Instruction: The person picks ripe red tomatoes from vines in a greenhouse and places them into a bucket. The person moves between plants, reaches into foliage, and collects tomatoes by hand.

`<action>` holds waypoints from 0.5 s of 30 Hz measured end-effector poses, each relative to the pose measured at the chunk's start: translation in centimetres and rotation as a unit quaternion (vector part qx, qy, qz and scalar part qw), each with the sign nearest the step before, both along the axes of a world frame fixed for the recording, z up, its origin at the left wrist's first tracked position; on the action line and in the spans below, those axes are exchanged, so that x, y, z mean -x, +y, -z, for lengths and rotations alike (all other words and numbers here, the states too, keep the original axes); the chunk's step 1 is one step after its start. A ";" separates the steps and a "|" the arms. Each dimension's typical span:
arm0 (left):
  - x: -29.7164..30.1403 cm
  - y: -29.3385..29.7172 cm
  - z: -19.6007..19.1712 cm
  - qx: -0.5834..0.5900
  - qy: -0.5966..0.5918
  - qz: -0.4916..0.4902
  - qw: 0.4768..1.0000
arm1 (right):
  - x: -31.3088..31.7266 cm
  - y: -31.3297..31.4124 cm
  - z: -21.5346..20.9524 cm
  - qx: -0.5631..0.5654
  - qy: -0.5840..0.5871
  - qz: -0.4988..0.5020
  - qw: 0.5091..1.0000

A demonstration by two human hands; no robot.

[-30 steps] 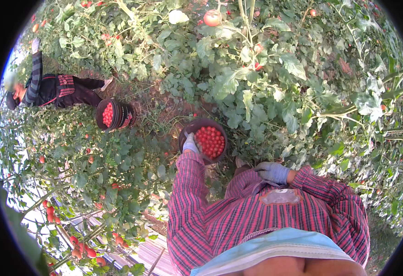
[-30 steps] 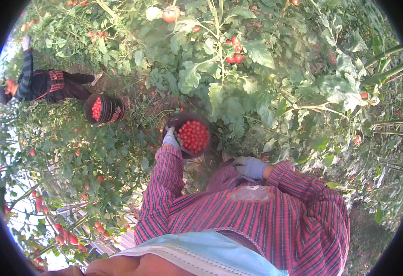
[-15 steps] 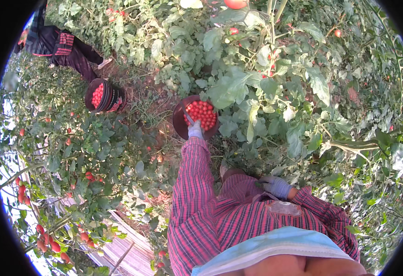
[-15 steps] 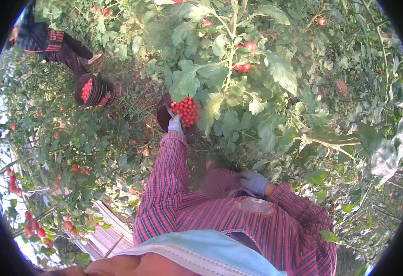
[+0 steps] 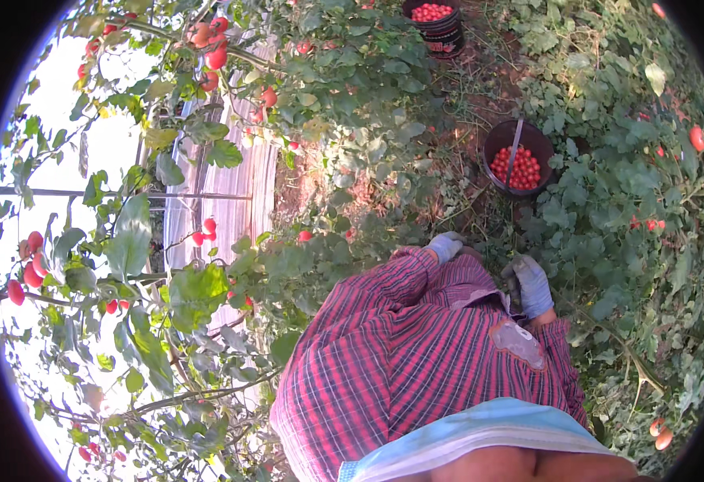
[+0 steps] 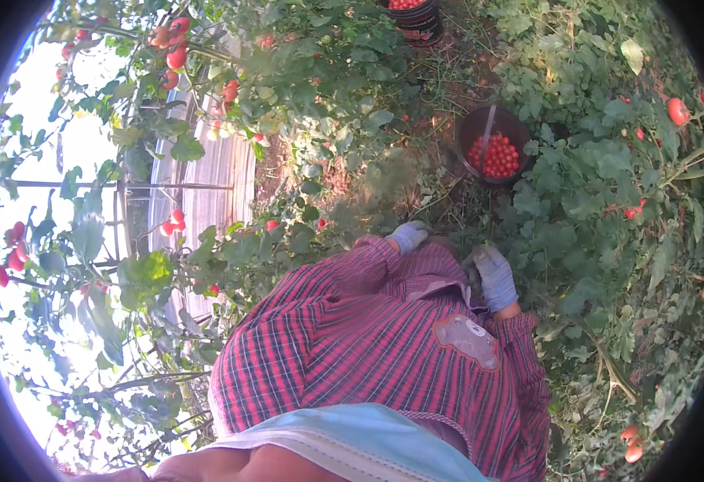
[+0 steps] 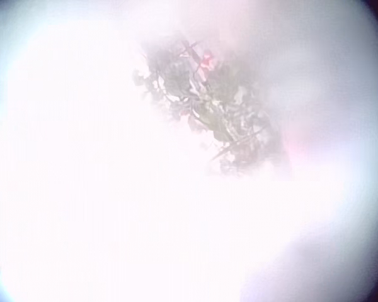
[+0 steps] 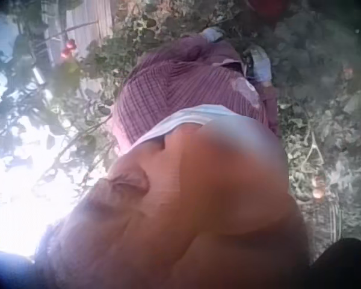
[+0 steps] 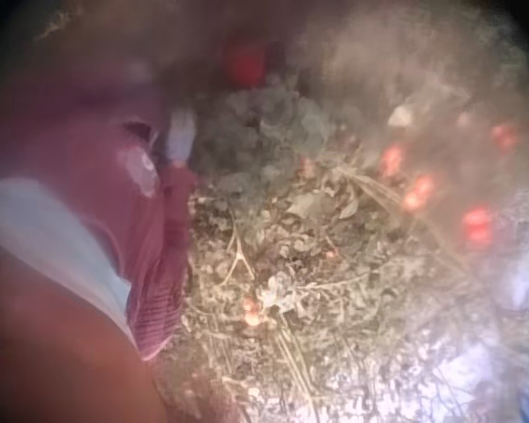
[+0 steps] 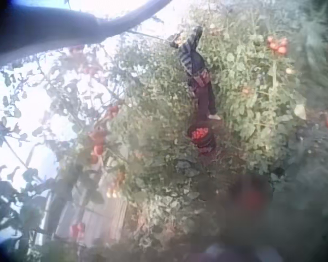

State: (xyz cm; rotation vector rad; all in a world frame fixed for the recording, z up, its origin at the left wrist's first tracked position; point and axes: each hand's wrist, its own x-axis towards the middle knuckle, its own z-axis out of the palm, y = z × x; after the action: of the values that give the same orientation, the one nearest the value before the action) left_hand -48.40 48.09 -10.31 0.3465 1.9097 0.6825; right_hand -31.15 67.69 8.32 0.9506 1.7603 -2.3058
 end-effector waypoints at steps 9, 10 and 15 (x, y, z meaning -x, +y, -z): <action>6.9 -3.4 -8.2 -0.204 -0.018 -0.428 0.880 | 6.5 -0.8 -1.4 0.095 0.014 0.090 0.991; 7.8 -2.8 -10.9 -0.213 -0.009 -0.449 0.868 | 7.1 -0.6 -0.9 0.081 0.026 0.066 0.994; 12.6 -3.7 -14.4 -0.247 0.063 -0.535 0.805 | 13.8 -1.0 -6.4 0.041 0.126 0.045 0.990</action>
State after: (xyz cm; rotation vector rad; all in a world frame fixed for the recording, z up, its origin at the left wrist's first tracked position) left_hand -61.01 44.39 4.09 -0.4640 1.9237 1.9584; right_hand -44.95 66.72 14.71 0.7695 1.7231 -2.6338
